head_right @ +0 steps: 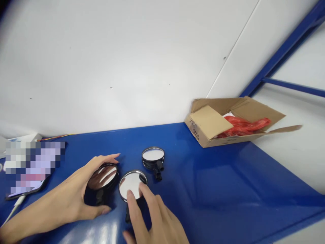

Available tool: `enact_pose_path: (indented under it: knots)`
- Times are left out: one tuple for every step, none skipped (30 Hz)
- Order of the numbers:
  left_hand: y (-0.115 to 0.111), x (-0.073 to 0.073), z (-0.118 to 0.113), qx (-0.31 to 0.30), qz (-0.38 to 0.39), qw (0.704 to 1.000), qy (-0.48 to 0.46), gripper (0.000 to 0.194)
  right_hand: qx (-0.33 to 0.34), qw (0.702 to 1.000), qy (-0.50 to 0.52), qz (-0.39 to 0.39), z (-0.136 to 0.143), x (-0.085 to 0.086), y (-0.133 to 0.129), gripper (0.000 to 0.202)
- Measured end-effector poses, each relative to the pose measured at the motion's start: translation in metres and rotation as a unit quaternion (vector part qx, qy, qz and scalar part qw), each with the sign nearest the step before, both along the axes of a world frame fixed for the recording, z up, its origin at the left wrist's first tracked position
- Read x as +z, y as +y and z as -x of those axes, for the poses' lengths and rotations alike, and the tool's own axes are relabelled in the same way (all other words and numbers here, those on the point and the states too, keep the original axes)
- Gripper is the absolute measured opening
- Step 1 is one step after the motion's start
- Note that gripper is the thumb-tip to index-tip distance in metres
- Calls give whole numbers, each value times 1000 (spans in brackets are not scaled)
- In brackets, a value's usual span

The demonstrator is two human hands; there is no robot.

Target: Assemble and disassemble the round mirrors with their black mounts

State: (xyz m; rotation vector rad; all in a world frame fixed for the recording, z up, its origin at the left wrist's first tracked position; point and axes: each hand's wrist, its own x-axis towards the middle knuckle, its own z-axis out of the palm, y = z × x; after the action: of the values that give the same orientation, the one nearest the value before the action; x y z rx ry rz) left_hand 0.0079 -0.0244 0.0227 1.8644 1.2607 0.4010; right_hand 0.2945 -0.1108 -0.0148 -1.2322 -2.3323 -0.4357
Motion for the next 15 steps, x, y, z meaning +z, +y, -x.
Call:
enact_pose_path:
  knots:
    - [0,1,1,-3,-1,1000,-2,110,13,1000,-9,-13,0,0,6,41]
    - [0,2,1,-6,-1,1000,-4,110,23,999,-17,-24,0,0,10,40]
    - [0,3,2,-9,2,1000,-6,109,31,999,-23,-31,0,0,14,40]
    - [0,5,2,-11,6,1000,-8,108,39,998,-29,-38,1,0,17,39]
    - [0,6,2,-13,10,1000,-9,107,45,998,-35,-41,1,0,20,40]
    - [0,8,2,-14,14,1000,-10,106,49,997,-41,-41,2,0,22,41]
    - [-1,10,3,-14,19,1000,-10,104,52,997,-49,-39,3,0,23,42]
    - [-1,12,3,-14,21,1000,-9,102,55,996,-59,-32,4,0,25,45]
    - [-1,13,3,-14,23,1000,-7,100,59,996,-68,-26,5,1,27,47]
    - [-1,14,2,-15,25,1000,-4,98,63,995,-73,-21,6,4,29,50]
    - [-1,14,2,-17,23,1000,-3,97,67,995,-70,-12,6,9,31,53]
    - [-1,14,1,-18,21,1000,-1,97,73,996,-55,-3,6,16,35,53]
    - [0,15,1,-19,16,1000,0,96,72,997,-31,10,5,25,40,53]
    - [0,15,0,-21,12,1000,1,95,73,997,7,39,3,36,46,52]
    - [0,14,-1,-22,8,1000,2,94,74,995,56,44,0,47,54,47]
